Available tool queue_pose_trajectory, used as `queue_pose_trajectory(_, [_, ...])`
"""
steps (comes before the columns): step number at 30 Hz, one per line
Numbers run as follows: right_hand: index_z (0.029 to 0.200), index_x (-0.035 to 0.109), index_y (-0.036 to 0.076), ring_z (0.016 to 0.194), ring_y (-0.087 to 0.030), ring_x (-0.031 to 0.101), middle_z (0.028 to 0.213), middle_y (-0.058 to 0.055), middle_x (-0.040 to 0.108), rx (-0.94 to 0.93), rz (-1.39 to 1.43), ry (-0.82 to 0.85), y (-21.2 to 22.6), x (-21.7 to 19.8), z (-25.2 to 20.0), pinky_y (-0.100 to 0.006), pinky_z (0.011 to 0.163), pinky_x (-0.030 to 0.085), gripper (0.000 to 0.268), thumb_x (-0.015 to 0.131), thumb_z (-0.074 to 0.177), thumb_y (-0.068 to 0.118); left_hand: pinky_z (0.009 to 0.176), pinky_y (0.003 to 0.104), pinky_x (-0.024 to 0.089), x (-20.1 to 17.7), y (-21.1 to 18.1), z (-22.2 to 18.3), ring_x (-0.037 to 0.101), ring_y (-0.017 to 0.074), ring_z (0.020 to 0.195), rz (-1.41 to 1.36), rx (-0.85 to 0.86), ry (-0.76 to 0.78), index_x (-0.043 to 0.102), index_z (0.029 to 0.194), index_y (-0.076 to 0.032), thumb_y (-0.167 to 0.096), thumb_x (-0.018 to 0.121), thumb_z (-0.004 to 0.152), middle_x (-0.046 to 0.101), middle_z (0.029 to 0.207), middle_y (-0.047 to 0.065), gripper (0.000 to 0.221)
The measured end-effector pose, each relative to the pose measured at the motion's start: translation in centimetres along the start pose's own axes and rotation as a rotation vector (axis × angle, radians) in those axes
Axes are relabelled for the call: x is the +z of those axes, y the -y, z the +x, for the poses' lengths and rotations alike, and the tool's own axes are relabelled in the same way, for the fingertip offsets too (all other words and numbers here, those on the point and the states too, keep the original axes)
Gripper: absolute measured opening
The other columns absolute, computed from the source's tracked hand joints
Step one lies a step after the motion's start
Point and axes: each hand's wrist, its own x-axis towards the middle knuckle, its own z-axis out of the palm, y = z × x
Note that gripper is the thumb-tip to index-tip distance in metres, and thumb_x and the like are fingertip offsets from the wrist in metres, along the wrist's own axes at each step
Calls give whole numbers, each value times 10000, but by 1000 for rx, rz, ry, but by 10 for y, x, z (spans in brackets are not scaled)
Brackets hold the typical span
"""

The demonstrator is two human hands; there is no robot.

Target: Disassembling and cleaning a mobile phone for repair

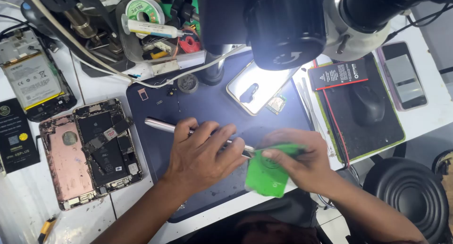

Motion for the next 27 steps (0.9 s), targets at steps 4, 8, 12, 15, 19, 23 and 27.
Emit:
queue_pose_trajectory(4, [916, 749, -8, 688, -113, 638, 834, -43, 728, 89, -35, -198, -13, -14, -14, -244, 615, 528, 170, 795, 833, 133, 789, 403, 367, 1, 1, 4, 569, 170, 844, 13, 9, -15, 561, 910, -236, -454, 777, 919, 643, 1058, -35, 306])
queue_pose_trajectory(8, [704, 653, 55, 564, -90, 446, 644, 29, 523, 100, -127, -110, 5, -21, -9, -233, 514, 369, 232, 762, 866, 181, 761, 380, 341, 1, -1, 8, 529, 171, 769, 13, 28, -73, 474, 819, -196, -450, 548, 1033, 603, 936, -29, 341])
queue_pose_trajectory(12, [924, 688, 24, 593, -122, 590, 763, -40, 676, -132, -213, 8, 8, -22, -9, -235, 588, 493, 178, 771, 864, 169, 756, 367, 328, -3, -3, 14, 525, 159, 738, 23, 9, -85, 427, 779, -194, -436, 422, 1069, 595, 874, -37, 378])
queue_pose_trajectory(15, [974, 693, 37, 645, -181, 653, 867, -84, 713, -243, -262, 107, 21, -28, -6, -236, 607, 514, 123, 652, 945, 149, 761, 366, 321, -2, -4, 14, 515, 159, 731, 13, 0, -85, 406, 771, -189, -366, 471, 1036, 585, 864, -35, 325])
queue_pose_trajectory(19, [1096, 677, 16, 772, -243, 706, 972, -122, 701, -302, -285, 173, 10, -30, -12, -295, 681, 551, 242, 530, 997, 181, 767, 370, 326, -2, -4, 14, 528, 159, 741, 17, -1, -82, 415, 775, -191, -399, 500, 1038, 590, 872, -39, 346])
queue_pose_trajectory(23, [1160, 656, 38, 787, -289, 671, 1010, -124, 670, -391, -374, 200, 2, -23, -16, -376, 662, 506, 310, 443, 1032, 224, 774, 366, 330, -4, -6, 15, 526, 156, 720, 25, -12, -83, 402, 779, -185, -446, 539, 1048, 603, 859, -45, 399])
queue_pose_trajectory(27, [1166, 646, 21, 766, -301, 632, 1015, -128, 665, -447, -428, 204, 2, -15, -14, -388, 625, 499, 363, 406, 1061, 272, 779, 379, 326, -4, -6, 12, 550, 162, 746, 14, -11, -55, 409, 778, -185, -449, 526, 1047, 604, 871, -44, 394])
